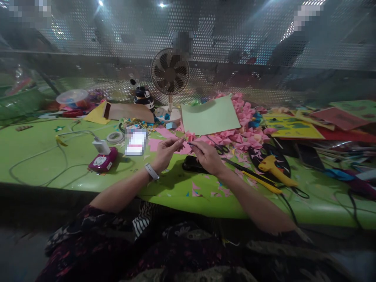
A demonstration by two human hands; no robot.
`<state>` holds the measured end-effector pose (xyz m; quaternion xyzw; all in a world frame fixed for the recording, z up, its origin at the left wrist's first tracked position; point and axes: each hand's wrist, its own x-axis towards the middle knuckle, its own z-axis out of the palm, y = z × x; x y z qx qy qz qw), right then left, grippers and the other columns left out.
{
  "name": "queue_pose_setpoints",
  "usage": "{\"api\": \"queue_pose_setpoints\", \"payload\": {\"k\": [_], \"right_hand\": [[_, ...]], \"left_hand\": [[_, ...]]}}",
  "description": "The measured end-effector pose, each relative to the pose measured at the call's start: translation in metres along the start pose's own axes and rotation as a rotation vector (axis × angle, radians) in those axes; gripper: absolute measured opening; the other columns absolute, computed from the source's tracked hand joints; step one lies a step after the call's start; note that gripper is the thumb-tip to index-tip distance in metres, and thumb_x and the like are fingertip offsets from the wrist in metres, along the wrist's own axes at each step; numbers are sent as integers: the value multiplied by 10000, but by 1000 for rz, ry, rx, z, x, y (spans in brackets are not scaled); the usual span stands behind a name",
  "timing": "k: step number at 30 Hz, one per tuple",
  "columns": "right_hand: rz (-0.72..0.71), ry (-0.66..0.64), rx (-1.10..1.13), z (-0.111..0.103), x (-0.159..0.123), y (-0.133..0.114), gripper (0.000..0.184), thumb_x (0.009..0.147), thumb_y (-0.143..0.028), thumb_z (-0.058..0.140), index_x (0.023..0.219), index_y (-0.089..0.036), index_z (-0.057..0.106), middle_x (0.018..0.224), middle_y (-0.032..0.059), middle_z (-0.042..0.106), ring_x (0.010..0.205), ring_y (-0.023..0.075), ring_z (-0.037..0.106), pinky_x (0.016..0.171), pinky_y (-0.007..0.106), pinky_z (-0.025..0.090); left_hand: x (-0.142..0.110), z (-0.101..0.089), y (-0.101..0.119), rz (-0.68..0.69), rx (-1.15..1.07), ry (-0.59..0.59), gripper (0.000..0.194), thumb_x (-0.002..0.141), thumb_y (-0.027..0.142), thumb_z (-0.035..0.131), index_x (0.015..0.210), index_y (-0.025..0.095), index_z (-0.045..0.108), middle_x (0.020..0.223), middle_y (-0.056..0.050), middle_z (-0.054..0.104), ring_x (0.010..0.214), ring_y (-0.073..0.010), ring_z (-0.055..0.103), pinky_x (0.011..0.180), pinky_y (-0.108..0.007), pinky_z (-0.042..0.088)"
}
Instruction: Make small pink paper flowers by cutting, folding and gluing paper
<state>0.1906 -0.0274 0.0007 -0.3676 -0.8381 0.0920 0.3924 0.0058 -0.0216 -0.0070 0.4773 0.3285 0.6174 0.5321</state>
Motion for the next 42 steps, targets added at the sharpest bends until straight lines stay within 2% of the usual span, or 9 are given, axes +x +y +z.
{"api": "queue_pose_setpoints", "payload": {"k": [6, 13, 21, 33, 42], "right_hand": [[-59, 39, -33, 2, 0, 4, 366, 1022, -378, 426, 1198, -182, 679, 1099, 119, 732, 1004, 232, 688, 865, 381, 561], [-97, 36, -103, 4, 1, 7, 349, 1021, -357, 433, 1220, -194, 670, 1100, 116, 734, 988, 236, 692, 832, 379, 570], [-68, -7, -186, 0, 1, 4, 325, 1018, -314, 449, 1239, -203, 659, 1118, 108, 727, 1001, 233, 691, 849, 356, 563], [-82, 22, -231, 2, 0, 2, 319, 1012, -334, 461, 1223, -209, 667, 1108, 100, 734, 1032, 241, 683, 802, 346, 572], [-98, 23, -288, 6, -1, 5, 358, 1032, -361, 399, 1202, -173, 652, 1030, 118, 729, 910, 217, 693, 726, 308, 560]], "left_hand": [[1, 0, 3, -16, 21, 42, 353, 603, 450, 878, 708, 156, 714, 638, -5, 667, 586, -83, 576, 581, -219, 447], [2, -2, -1, 14, 72, 38, 343, 636, 457, 856, 730, 152, 731, 656, -18, 676, 607, -100, 581, 610, -241, 465], [-1, -3, -4, -14, 69, 1, 313, 697, 447, 823, 779, 159, 733, 698, -17, 687, 623, -93, 587, 599, -221, 441], [-2, -1, -3, -67, -13, -7, 319, 676, 439, 843, 796, 163, 740, 689, -6, 669, 617, -74, 571, 600, -203, 434], [-2, 0, -1, -128, -1, 2, 332, 662, 453, 849, 708, 155, 708, 648, -3, 655, 584, -69, 551, 569, -197, 412]]}}
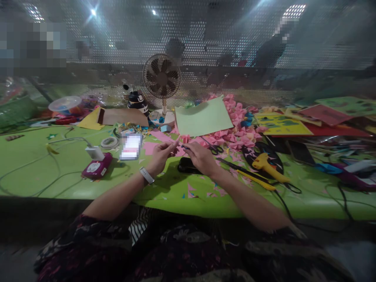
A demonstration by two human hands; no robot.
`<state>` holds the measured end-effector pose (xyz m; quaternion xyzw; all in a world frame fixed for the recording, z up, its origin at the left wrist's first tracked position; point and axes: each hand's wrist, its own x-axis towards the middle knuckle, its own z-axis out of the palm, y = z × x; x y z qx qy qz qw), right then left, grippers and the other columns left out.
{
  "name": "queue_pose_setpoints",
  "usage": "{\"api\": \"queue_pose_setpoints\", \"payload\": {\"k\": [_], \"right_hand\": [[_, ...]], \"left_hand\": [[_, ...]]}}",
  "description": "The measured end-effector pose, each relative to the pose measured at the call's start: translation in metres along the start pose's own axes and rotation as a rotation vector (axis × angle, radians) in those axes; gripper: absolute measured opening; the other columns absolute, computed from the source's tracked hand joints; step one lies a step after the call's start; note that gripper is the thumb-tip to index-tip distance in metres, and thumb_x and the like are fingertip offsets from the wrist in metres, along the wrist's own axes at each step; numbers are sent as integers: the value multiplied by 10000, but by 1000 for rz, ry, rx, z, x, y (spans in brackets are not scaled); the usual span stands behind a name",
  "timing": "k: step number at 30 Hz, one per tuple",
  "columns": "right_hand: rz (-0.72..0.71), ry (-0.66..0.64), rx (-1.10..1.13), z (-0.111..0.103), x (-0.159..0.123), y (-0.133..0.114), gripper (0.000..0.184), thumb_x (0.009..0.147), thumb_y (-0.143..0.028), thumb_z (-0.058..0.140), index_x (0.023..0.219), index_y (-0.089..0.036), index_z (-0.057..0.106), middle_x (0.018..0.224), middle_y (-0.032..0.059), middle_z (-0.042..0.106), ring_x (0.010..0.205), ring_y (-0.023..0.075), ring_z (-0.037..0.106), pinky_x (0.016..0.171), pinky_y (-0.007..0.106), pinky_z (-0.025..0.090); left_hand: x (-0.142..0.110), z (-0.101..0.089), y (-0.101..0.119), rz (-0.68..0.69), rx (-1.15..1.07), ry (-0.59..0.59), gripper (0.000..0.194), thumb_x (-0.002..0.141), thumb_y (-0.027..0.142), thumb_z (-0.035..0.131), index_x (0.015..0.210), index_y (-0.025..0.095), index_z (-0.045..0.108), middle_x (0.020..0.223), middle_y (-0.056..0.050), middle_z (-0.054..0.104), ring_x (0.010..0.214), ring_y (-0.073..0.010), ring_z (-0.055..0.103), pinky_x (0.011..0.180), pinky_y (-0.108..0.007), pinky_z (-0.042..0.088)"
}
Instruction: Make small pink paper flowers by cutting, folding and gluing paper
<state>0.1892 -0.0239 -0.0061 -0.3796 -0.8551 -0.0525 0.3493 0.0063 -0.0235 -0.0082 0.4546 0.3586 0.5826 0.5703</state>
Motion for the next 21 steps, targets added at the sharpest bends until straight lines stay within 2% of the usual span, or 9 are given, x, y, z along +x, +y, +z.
{"api": "queue_pose_setpoints", "payload": {"k": [7, 14, 21], "right_hand": [[16, -5, 6, -2, -1, -2, 339, 1028, -350, 417, 1209, -187, 652, 1052, 112, 721, 948, 217, 688, 751, 298, 550], [52, -31, 25, -4, 0, -2, 360, 1030, -356, 395, 1231, -206, 653, 1107, 122, 725, 1000, 245, 688, 801, 351, 560], [40, -20, 43, -6, 1, -3, 377, 1030, -369, 403, 1226, -175, 659, 1069, 122, 734, 955, 235, 696, 780, 334, 556]], "left_hand": [[0, -1, -2, 123, 77, 13, 312, 688, 457, 830, 727, 164, 727, 671, -17, 685, 610, -89, 577, 604, -220, 444], [0, -2, -3, 158, 107, -6, 279, 720, 440, 810, 780, 175, 745, 695, -20, 695, 619, -101, 588, 600, -232, 455], [-2, 0, 0, 160, 108, -1, 299, 693, 447, 826, 781, 174, 741, 704, -27, 703, 624, -110, 600, 594, -249, 455]]}}
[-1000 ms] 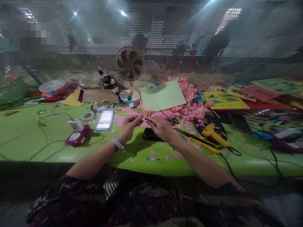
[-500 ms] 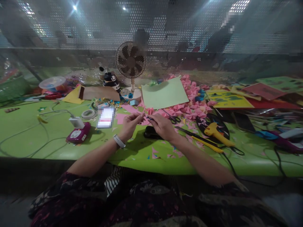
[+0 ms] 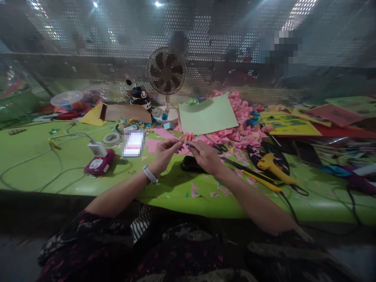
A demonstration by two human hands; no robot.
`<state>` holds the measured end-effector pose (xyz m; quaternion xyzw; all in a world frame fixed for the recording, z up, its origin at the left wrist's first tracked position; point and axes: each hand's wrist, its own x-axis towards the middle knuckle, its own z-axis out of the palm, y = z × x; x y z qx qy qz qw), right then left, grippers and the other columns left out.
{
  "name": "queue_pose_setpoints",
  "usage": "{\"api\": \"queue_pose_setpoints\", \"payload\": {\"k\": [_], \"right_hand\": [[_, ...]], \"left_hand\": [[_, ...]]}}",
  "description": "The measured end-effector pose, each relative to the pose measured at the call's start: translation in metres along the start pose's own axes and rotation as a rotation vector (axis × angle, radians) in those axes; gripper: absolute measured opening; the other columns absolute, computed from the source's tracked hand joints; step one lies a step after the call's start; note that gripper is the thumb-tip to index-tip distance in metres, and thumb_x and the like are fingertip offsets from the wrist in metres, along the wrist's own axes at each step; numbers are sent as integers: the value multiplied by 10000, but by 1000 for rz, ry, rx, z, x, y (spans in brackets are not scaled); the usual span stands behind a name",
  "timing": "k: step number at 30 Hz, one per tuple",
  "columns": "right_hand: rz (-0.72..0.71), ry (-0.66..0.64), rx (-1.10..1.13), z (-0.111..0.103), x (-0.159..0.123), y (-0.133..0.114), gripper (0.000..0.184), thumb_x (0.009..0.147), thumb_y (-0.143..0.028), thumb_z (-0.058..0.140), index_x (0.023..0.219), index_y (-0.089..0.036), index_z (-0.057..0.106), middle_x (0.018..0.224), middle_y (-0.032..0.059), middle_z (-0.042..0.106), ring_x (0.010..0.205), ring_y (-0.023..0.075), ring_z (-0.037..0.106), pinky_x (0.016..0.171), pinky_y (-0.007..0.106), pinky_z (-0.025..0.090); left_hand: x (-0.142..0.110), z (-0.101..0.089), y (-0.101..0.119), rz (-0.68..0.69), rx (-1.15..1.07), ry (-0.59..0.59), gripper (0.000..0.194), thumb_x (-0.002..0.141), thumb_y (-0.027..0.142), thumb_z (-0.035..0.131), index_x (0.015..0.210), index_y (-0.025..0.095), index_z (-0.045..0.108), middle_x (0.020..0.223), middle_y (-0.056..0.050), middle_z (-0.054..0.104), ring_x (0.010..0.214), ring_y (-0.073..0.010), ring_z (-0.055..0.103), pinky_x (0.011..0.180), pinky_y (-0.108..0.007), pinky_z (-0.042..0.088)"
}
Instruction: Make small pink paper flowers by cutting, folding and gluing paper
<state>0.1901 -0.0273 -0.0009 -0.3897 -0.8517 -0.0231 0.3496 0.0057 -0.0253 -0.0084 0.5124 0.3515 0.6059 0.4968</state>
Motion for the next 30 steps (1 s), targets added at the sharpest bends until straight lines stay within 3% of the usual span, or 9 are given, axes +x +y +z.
{"api": "queue_pose_setpoints", "payload": {"k": [12, 17, 30], "right_hand": [[8, 22, -47, 1, 0, 2, 381, 1036, -362, 384, 1243, -213, 666, 1013, 97, 746, 894, 216, 699, 709, 313, 547], [7, 23, -11, 1, 0, 4, 382, 1034, -333, 375, 1261, -203, 653, 1075, 112, 732, 965, 241, 688, 788, 357, 560], [-1, 7, -9, 1, 0, 5, 365, 1028, -338, 400, 1242, -203, 663, 1096, 112, 734, 975, 234, 695, 789, 350, 573]], "left_hand": [[-1, 3, 3, 8, -11, 18, 333, 658, 481, 841, 772, 182, 748, 683, -27, 699, 606, -108, 593, 578, -245, 474], [0, 3, 5, 4, -14, 20, 352, 639, 502, 844, 758, 184, 750, 660, -20, 687, 597, -112, 584, 583, -256, 477], [1, 1, 6, 13, 14, -60, 334, 676, 471, 828, 820, 178, 757, 728, -35, 689, 659, -123, 591, 638, -272, 477]]}}
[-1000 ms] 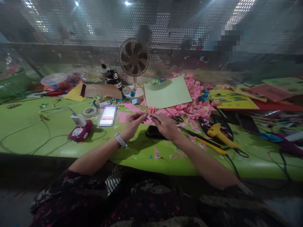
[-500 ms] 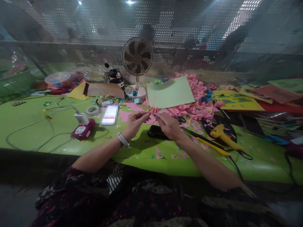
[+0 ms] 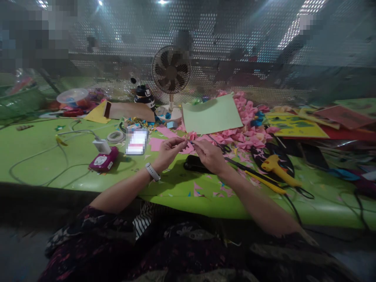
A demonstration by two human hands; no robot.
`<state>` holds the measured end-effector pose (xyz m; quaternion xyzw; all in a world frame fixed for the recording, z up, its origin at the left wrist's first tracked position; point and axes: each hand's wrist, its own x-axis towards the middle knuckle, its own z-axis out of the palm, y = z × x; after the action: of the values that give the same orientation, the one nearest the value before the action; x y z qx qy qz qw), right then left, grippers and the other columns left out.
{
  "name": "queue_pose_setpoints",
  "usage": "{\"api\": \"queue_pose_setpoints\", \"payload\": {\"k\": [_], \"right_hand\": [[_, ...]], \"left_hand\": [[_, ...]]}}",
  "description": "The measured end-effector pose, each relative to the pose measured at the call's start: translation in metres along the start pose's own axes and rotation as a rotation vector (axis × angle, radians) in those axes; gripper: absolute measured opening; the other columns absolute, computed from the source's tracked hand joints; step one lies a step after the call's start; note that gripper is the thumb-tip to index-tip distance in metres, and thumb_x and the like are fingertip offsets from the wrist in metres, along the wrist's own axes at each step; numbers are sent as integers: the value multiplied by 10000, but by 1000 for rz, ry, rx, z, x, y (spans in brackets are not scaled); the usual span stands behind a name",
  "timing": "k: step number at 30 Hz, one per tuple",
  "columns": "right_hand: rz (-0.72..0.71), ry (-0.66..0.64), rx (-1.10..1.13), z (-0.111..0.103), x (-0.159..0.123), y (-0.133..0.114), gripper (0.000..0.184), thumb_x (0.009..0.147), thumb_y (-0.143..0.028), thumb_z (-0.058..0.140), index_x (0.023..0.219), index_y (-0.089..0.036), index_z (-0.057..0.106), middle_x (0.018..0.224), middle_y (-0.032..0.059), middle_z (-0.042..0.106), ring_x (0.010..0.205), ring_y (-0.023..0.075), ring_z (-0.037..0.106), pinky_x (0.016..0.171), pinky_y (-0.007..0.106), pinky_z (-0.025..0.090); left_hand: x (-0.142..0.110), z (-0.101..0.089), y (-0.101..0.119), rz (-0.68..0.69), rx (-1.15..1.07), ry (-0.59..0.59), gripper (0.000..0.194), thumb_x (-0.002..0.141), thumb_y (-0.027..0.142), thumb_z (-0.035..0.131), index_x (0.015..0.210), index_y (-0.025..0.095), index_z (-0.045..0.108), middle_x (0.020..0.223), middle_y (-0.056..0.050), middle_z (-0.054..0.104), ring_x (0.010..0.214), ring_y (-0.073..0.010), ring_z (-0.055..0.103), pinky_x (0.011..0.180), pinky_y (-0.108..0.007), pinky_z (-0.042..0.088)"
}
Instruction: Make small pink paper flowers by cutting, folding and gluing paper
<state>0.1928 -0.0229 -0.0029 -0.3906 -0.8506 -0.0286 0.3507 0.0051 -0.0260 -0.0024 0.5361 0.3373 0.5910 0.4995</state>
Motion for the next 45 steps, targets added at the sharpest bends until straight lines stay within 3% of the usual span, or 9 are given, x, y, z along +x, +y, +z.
{"api": "queue_pose_setpoints", "payload": {"k": [6, 25, 29, 45], "right_hand": [[16, 19, -24, 3, -1, 0, 378, 1030, -362, 393, 1230, -209, 675, 1094, 116, 736, 977, 235, 698, 814, 351, 573], [-55, 57, 50, 3, -1, -5, 362, 1035, -352, 388, 1184, -180, 669, 1064, 116, 738, 965, 220, 701, 771, 326, 573], [-59, 61, 56, 5, -1, -5, 364, 1034, -375, 387, 1182, -190, 664, 1042, 119, 736, 936, 226, 700, 747, 331, 566], [-84, 99, 46, 4, -1, -3, 322, 1015, -340, 455, 1162, -200, 706, 1029, 97, 742, 923, 208, 698, 726, 300, 566]], "left_hand": [[0, 1, -2, -37, -87, -23, 297, 661, 406, 853, 843, 190, 762, 767, -32, 697, 688, -117, 596, 667, -268, 474], [1, -1, -4, -83, -88, -5, 332, 647, 459, 855, 784, 173, 759, 671, -21, 678, 600, -95, 557, 598, -247, 450], [2, -1, -5, -40, -42, 25, 330, 652, 466, 848, 686, 162, 725, 618, -9, 652, 567, -86, 532, 565, -233, 437], [0, -1, -10, 53, -56, 31, 297, 686, 417, 832, 724, 147, 714, 663, -19, 652, 591, -91, 537, 578, -237, 429]]}}
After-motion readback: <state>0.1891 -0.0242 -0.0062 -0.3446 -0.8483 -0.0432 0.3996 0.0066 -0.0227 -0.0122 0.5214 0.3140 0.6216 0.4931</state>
